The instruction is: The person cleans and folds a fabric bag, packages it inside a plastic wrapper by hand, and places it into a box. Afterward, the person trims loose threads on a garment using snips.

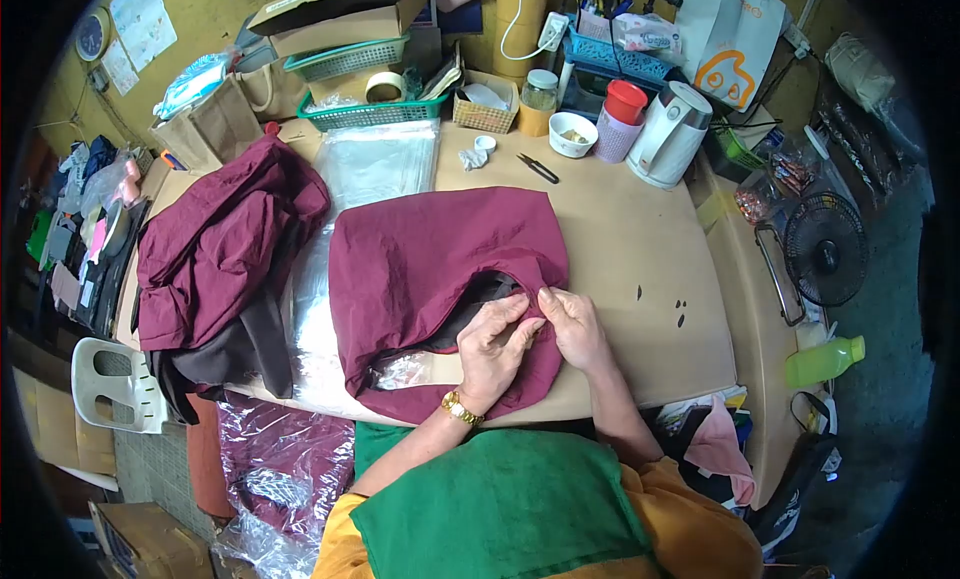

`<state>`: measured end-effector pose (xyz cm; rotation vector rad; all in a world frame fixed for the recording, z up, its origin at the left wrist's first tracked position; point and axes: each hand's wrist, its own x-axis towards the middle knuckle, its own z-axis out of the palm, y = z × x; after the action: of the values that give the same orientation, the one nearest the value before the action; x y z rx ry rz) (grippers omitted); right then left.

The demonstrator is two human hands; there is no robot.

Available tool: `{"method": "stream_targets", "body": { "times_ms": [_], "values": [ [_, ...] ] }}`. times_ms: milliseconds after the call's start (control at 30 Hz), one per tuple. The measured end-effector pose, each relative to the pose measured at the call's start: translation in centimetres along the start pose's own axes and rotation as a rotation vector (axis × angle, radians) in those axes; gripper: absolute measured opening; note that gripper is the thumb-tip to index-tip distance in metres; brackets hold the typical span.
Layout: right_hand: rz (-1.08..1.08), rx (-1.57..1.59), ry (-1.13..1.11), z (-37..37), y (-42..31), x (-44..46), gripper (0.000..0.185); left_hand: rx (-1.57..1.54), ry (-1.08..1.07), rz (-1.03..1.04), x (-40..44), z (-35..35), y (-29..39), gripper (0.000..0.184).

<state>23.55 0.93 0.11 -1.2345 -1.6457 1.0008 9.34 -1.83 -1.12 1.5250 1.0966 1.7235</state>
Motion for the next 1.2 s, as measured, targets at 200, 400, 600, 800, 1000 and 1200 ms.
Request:
{"method": "stream_targets", "body": {
  "times_ms": [200, 400, 600, 800, 1000, 1200],
  "values": [
    [0.033, -0.055, 0.004, 0.2, -0.4, -0.5, 0.049, 0.262, -0.034, 0.187, 0.7, -1.3, 0.0, 0.008],
    [0.102, 0.049, -0.023, -0.1, 2.4, 0.2, 0.053, -0.283, -0.026, -0.269, 0.7, -3.2, 0.0, 0.014],
    [0.112, 0.153, -0.038, -0.6, 1.9, 0.2, 0.050, -1.035, -0.056, -0.428, 0.9, -9.4, 3.1, 0.039],
    [0.073, 0.113, -0.021, -0.1, 0.5, -0.1, 0.049, -1.284, 0.042, -0.316, -0.6, -14.3, 5.3, 0.055],
    [0.035, 0.016, -0.029, 0.5, -2.8, -0.4, 0.050, -0.186, -0.228, -0.269, 0.5, -7.0, 2.9, 0.025],
    [-0.027, 0.113, 0.015, 0.6, -2.0, -0.9, 0.050, -0.230, -0.149, -0.067, 0.1, -1.7, -0.1, 0.026]
  ]
}}
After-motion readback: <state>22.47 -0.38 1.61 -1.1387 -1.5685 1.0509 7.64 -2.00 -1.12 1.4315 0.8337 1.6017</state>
